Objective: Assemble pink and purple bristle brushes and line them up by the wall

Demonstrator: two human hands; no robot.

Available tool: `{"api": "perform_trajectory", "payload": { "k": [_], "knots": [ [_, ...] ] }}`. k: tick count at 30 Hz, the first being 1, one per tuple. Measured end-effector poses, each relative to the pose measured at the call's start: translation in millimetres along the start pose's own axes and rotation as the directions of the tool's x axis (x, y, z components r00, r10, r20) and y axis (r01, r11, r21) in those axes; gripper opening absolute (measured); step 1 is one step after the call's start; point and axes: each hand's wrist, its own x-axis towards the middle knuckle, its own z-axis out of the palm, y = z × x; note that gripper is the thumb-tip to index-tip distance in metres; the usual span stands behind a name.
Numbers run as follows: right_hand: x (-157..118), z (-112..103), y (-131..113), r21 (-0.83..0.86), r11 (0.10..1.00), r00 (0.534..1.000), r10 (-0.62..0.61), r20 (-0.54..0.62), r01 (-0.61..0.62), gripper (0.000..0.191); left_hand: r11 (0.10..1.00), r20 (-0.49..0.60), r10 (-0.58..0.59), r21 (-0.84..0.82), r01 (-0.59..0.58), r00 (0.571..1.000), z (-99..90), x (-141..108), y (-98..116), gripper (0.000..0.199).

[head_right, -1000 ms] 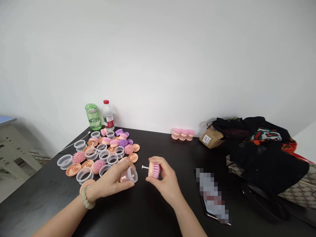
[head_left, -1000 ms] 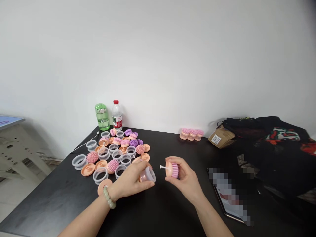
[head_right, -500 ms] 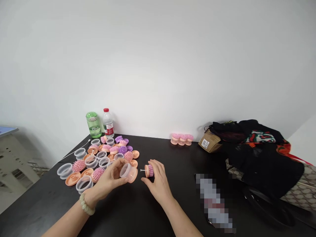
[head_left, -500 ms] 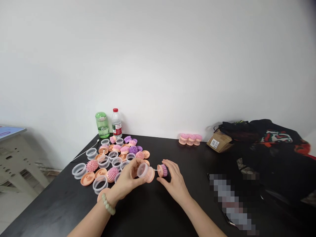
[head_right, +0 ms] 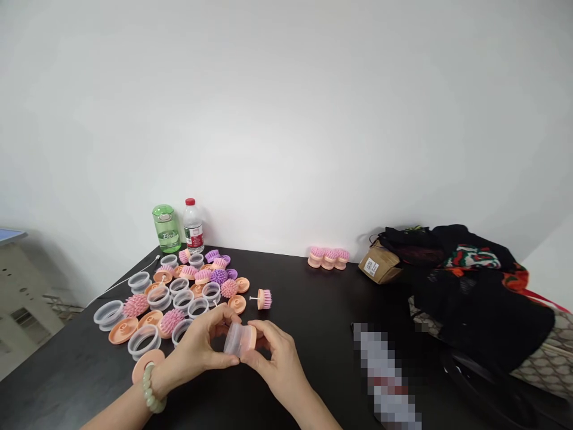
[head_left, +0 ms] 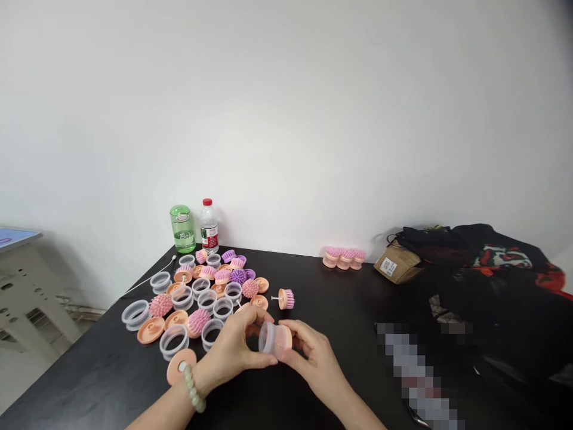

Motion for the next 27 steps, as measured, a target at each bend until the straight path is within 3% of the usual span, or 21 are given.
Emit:
{"api": "perform_trajectory", "payload": {
  "k": [5, 9, 11, 13, 16, 19, 23, 27],
  "knots": [
    [-7.7, -0.2, -6.5, -0.193, 0.960, 0.973, -0.221, -0.070, 0.204, 0.037, 0.980, 0.048, -0.075, -0.183, 0.083, 0.996, 2.5, 1.1, 2.3, 0.045],
    [-13.2, -4.1, -5.7, -0.309, 0.842, 0.878, -0.476, -0.041, 0.442, 0.048, 0.907, 0.103, -0.205, -0.354, 0.228, 0.973, 6.7, 0.9, -0.5, 0.047],
    [-12.1, -8.6, -2.9, -0.338, 0.833, 0.858, -0.500, -0.120, 0.439, 0.048, 0.881, 0.019, -0.240, -0.415, 0.227, 0.970, 2.4, 1.2, -0.7, 0.046],
    [-7.8, -13.5, 1.6, -0.287, 0.910, 0.888, -0.376, -0.263, 0.300, 0.041, 0.906, -0.098, -0.194, -0.400, 0.140, 0.976, -7.1, 1.3, 2.4, 0.041],
    [1.6, -17.6, 10.6, -0.076, 0.997, 0.939, -0.052, -0.340, 0.028, 0.034, 0.993, -0.202, -0.015, -0.116, -0.008, 0.979, -22.7, 0.2, 12.2, 0.027],
    [8.6, -13.8, 20.4, 0.009, 0.989, 0.957, 0.146, -0.251, -0.149, 0.026, 0.941, -0.112, 0.139, 0.325, -0.096, 0.984, -27.9, -2.1, 18.6, 0.035],
    [11.7, -2.8, 30.4, -0.199, 0.961, 0.975, 0.164, -0.152, -0.192, 0.024, 0.707, 0.149, 0.171, 0.670, -0.226, 0.974, -17.6, -3.9, 11.2, 0.049],
    [13.0, 2.3, 35.0, -0.299, 0.945, 0.987, 0.105, -0.120, -0.136, 0.028, 0.547, 0.235, 0.117, 0.796, -0.260, 0.965, -9.4, -3.7, 1.2, 0.047]
  ]
}}
